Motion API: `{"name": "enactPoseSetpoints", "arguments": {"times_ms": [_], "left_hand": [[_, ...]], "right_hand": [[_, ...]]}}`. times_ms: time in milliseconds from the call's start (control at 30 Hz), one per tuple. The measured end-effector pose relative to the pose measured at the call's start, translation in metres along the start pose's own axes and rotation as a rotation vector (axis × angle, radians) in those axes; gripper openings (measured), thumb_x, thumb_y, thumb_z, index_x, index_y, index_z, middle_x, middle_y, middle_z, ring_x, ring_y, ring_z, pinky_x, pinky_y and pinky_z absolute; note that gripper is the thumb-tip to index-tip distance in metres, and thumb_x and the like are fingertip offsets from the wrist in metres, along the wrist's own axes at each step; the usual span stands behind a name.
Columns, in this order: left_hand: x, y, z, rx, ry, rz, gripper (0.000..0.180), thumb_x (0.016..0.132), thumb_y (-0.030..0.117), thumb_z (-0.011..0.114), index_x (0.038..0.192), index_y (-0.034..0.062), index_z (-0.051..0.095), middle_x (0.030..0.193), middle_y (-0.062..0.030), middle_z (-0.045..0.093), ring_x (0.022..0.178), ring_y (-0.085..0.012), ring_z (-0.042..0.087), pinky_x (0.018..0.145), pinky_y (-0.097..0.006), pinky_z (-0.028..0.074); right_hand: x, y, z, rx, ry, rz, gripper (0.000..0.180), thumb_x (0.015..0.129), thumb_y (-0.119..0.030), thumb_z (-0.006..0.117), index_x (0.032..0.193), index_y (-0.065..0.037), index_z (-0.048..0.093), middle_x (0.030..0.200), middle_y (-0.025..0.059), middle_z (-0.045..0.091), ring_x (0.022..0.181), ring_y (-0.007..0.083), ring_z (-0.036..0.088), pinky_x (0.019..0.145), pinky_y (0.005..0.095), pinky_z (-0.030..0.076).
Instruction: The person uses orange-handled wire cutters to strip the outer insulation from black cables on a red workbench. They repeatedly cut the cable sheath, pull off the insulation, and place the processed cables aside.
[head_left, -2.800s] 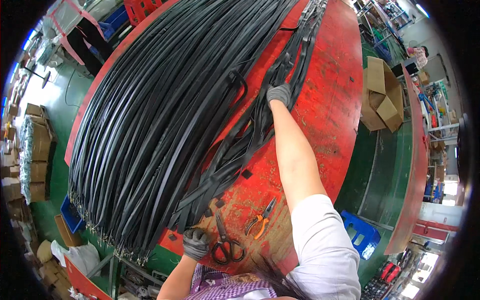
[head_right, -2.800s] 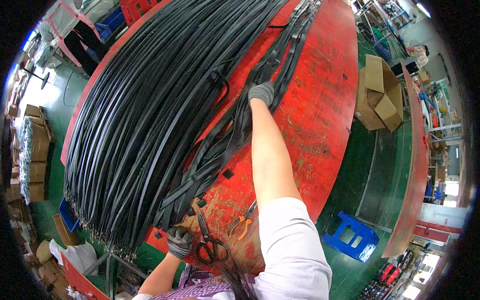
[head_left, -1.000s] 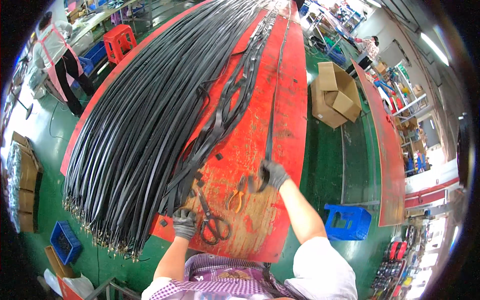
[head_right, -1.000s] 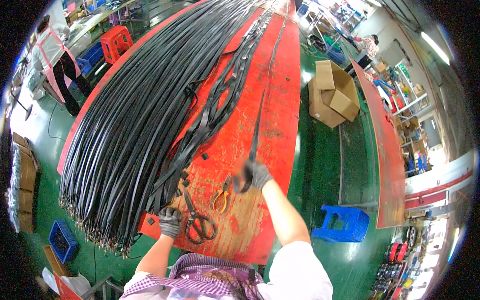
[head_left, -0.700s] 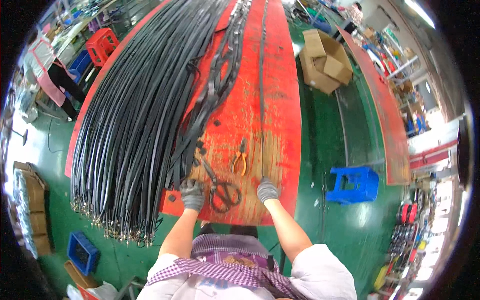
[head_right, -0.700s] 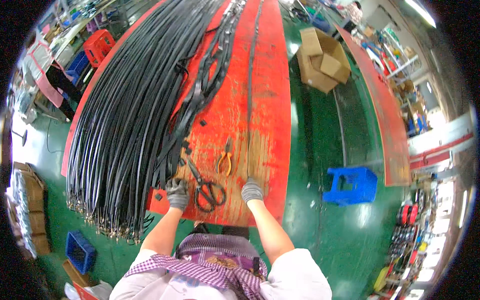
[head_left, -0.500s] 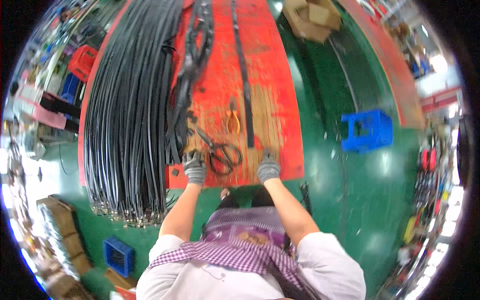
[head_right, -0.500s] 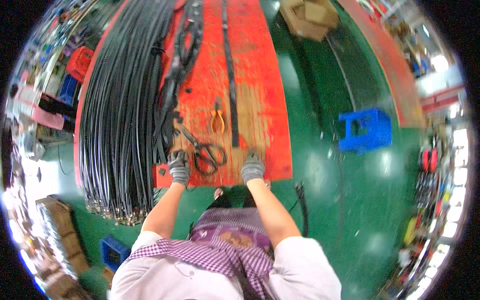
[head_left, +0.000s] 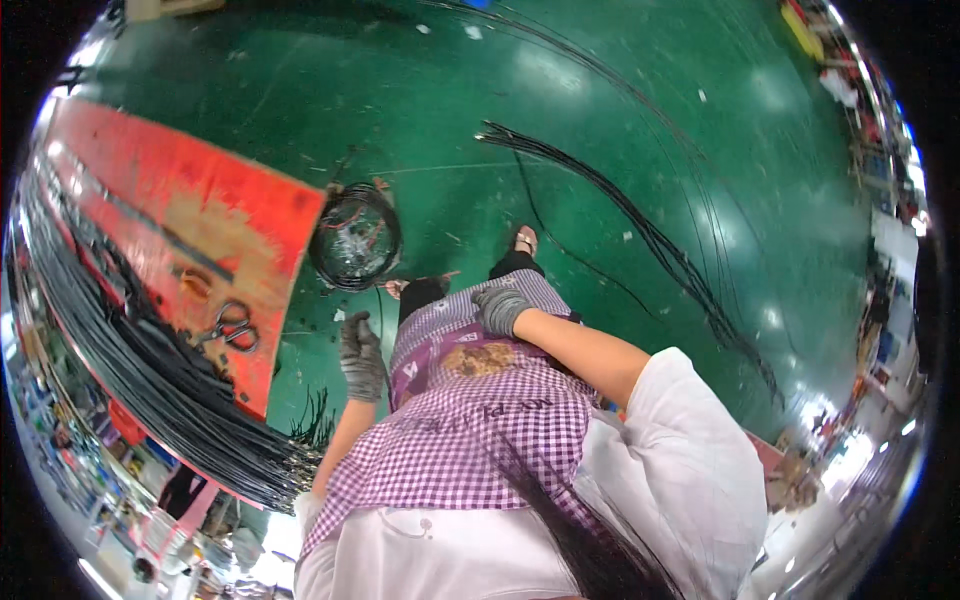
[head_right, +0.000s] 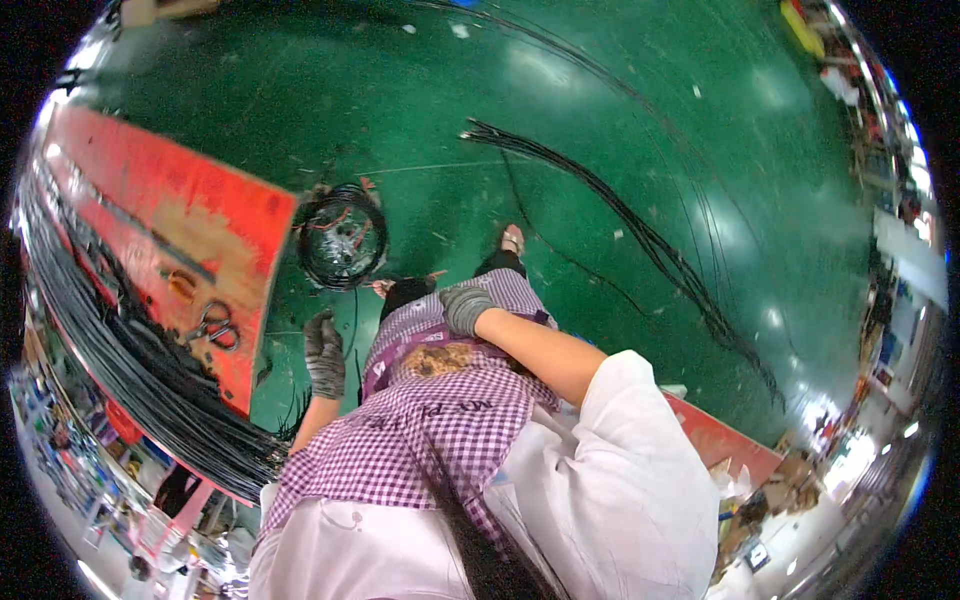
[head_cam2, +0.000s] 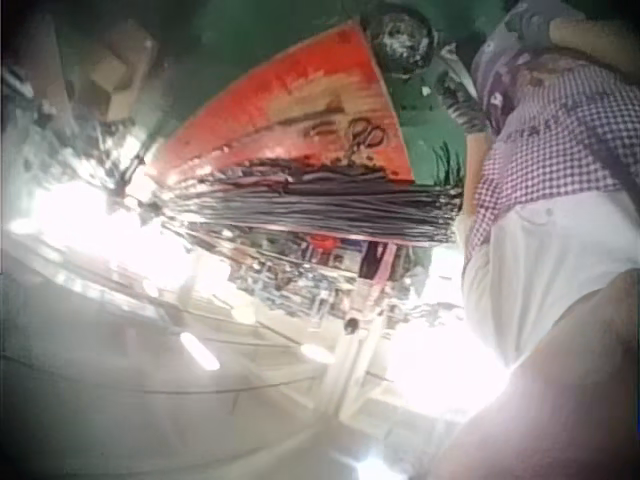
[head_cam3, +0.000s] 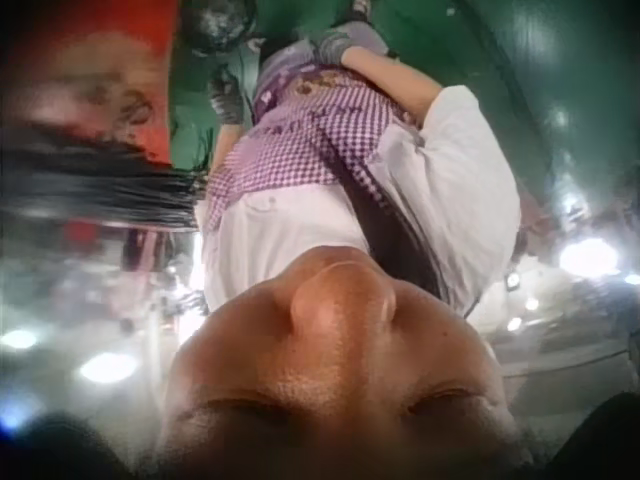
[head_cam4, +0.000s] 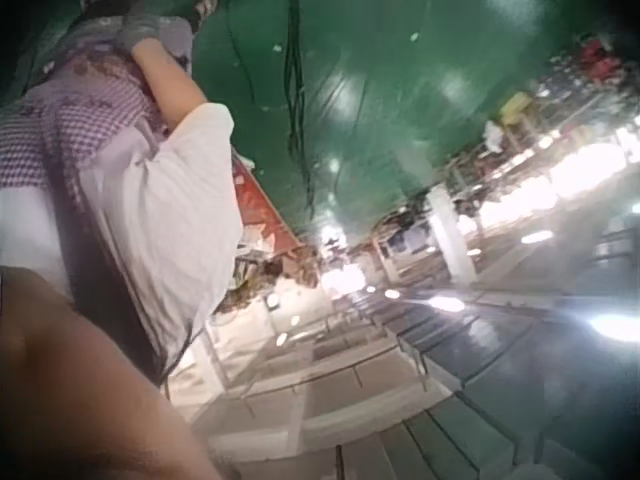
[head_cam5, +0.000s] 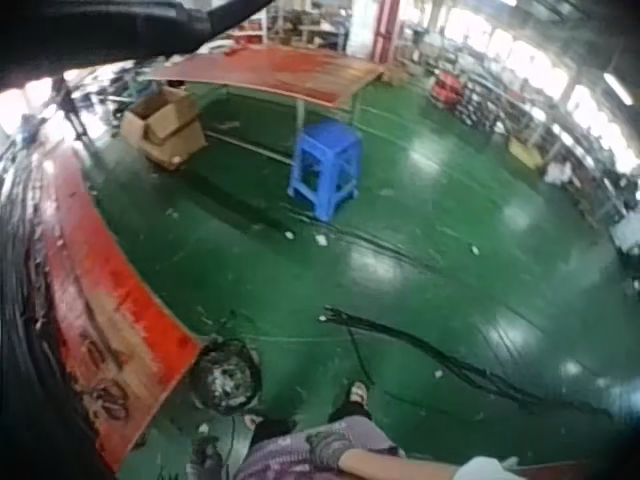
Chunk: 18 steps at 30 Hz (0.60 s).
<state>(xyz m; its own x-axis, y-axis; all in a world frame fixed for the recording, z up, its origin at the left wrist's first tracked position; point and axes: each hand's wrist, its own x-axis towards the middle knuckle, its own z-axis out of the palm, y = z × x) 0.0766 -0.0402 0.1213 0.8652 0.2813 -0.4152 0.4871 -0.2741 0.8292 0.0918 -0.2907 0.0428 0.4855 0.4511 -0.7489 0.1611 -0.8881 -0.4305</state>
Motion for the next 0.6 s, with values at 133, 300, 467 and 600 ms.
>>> {"name": "enactPoseSetpoints", "arguments": {"times_ms": [133, 300, 467, 600], "left_hand": [[0.011, 0.030, 0.087, -0.164, -0.099, -0.370, 0.014, 0.082, 0.018, 0.048, 0.088, 0.0057, 0.051, 0.066, 0.0012, 0.047, 0.051, -0.0062, 0.039, 0.045, -0.020, 0.032], [0.021, 0.068, 0.175, -0.101, -0.342, -0.316, 0.015, 0.082, 0.020, 0.050, 0.087, 0.0061, 0.053, 0.064, 0.0010, 0.050, 0.052, -0.0069, 0.043, 0.043, -0.022, 0.035], [0.057, 0.062, 0.242, 0.522, -0.415, 0.161, 0.017, 0.083, 0.017, 0.042, 0.082, 0.0026, 0.051, 0.062, -0.0046, 0.048, 0.054, -0.0123, 0.044, 0.052, -0.026, 0.037], [0.108, 0.007, 0.317, 0.601, -0.327, 0.080, 0.018, 0.084, 0.017, 0.039, 0.083, 0.0036, 0.052, 0.062, -0.0062, 0.047, 0.055, -0.0138, 0.044, 0.054, -0.027, 0.038]], "right_hand": [[-0.060, 0.108, 0.024, 0.093, -0.052, 0.235, 0.036, 0.070, -0.028, 0.049, 0.098, -0.005, 0.054, 0.103, 0.0161, 0.052, 0.092, 0.0281, 0.052, 0.079, 0.0373, 0.041], [-0.080, 0.193, 0.072, 0.227, -0.152, 0.237, 0.041, 0.069, -0.035, 0.051, 0.099, -0.007, 0.055, 0.102, 0.0153, 0.053, 0.095, 0.0270, 0.051, 0.081, 0.0367, 0.040], [-0.026, 0.282, 0.106, 0.638, -0.095, 0.182, 0.037, 0.072, -0.036, 0.047, 0.098, -0.010, 0.055, 0.102, 0.0131, 0.053, 0.094, 0.0287, 0.050, 0.081, 0.0354, 0.040], [0.091, 0.361, 0.129, 0.646, 0.113, 0.235, 0.036, 0.079, -0.025, 0.036, 0.105, -0.003, 0.048, 0.105, 0.0185, 0.049, 0.096, 0.0292, 0.048, 0.084, 0.0343, 0.038]]}}
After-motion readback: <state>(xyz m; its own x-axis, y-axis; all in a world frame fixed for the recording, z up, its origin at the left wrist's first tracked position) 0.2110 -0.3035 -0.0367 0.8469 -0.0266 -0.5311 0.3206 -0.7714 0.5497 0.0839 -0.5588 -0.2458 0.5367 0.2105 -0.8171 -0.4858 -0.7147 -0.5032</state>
